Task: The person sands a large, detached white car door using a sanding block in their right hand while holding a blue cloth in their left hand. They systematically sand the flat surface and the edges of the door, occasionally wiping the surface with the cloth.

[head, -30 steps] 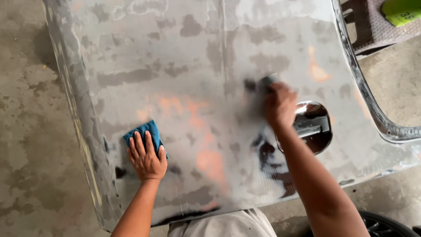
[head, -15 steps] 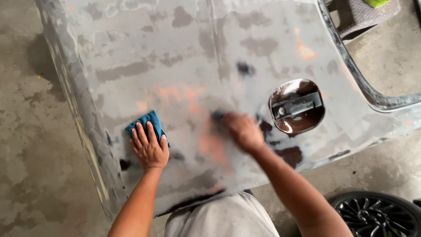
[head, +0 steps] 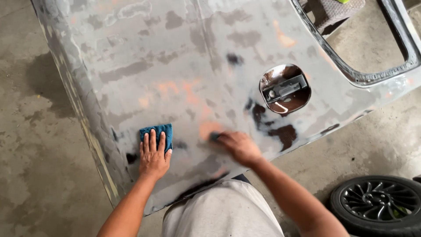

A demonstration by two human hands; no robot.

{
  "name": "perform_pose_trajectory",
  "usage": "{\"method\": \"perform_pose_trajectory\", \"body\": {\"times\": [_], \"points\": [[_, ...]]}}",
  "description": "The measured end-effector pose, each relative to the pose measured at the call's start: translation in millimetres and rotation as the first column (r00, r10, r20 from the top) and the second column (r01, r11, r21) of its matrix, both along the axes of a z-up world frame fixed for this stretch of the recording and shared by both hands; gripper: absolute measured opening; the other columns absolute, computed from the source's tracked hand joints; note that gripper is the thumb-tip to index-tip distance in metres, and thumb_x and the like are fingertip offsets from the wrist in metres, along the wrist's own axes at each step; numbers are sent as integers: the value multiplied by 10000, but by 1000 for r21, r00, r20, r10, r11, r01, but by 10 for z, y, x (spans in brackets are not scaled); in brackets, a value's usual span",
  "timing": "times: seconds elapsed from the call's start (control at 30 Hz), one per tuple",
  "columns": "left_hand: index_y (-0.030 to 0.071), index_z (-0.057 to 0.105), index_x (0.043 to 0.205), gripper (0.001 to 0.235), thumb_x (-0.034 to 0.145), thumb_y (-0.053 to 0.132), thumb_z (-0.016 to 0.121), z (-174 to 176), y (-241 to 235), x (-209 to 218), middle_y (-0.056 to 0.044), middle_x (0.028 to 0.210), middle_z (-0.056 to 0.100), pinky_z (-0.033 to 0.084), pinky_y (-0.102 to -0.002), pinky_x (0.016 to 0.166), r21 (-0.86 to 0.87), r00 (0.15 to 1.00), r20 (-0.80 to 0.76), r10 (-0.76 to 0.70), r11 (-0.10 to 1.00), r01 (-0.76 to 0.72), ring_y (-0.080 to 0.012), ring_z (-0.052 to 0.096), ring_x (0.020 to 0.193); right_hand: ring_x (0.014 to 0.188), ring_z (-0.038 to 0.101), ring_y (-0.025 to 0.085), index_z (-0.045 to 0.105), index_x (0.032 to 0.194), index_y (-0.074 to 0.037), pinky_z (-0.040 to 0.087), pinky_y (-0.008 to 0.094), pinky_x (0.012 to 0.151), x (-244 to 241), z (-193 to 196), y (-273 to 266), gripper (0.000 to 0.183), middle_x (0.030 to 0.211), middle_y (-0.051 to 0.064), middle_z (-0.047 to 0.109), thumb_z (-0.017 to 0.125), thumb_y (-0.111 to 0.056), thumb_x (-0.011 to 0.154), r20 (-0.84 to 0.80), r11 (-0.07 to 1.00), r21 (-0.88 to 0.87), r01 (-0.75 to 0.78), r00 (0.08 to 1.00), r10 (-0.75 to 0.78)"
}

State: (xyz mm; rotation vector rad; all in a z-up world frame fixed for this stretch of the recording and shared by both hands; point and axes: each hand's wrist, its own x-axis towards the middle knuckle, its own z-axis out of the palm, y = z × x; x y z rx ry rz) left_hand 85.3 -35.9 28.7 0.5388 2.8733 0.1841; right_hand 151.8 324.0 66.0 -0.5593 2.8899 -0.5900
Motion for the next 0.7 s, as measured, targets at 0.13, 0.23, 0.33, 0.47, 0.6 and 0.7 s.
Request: {"method": "perform_pose_trajectory", "body": {"times": [0.13, 0.23, 0.33, 0.47, 0.6, 0.7], "points": [[182, 299, 1600, 762, 935, 480, 524, -27, -45, 83, -172, 1677, 180, 189, -578, 1214, 9, 999, -4, -39, 999, 39, -428, 186, 1526, 1293, 569, 306, 636, 1341, -178, 435, 468, 1073, 74, -167, 980, 421, 1450, 91, 603, 547, -80, 942, -128, 818, 44, 573, 816, -564], [193, 303, 1601, 740, 950, 473, 516, -21, -33, 69, -170, 1689, 179, 185, -574, 1222, 0, 1000, -11, -22, 1000, 22, -423, 183, 1533, 1161, 531, 402, 640, 1267, -119, 455, 519, 960, 46, -193, 1201, 327, 1330, 133, 592, 642, -147, 940, -195, 386, -22, 922, 375, -906], [183, 308, 1600, 743, 949, 474, 514, -40, -24, 82, -177, 1684, 179, 184, -586, 1215, -16, 999, -23, -23, 1000, 22, -431, 177, 1529, 1138, 528, 393, 638, 1289, -126, 461, 513, 924, 24, -292, 713, 348, 1356, 126, 566, 632, -140, 940, -122, 443, 0, 896, 440, -890], [186, 315, 1600, 744, 943, 458, 532, 8, 10, 99, -170, 1689, 183, 190, -587, 1213, 17, 1000, -22, 3, 1000, -2, -420, 184, 1533, 1082, 608, 339, 623, 1274, -130, 472, 470, 946, 156, -160, -460, 365, 1225, 126, 648, 553, -79, 918, -139, 914, -55, 402, 904, -405], [179, 320, 1593, 758, 927, 453, 556, 74, 37, 173, -176, 1680, 199, 194, -592, 1207, 20, 1000, -13, 24, 1000, -24, -418, 203, 1526, 1190, 568, 351, 605, 1338, -139, 428, 470, 979, 259, -36, -698, 475, 1386, 138, 597, 540, -108, 869, -41, 998, -39, -45, 998, 43], [179, 324, 1596, 752, 929, 439, 557, 67, 31, 376, -179, 1673, 212, 197, -594, 1201, 54, 1000, -18, 9, 999, -8, -423, 214, 1518, 1273, 551, 321, 612, 1362, -156, 412, 440, 1091, 261, -95, -2, 434, 1426, 97, 591, 559, -167, 932, 6, 961, -59, 269, 963, -269]]}}
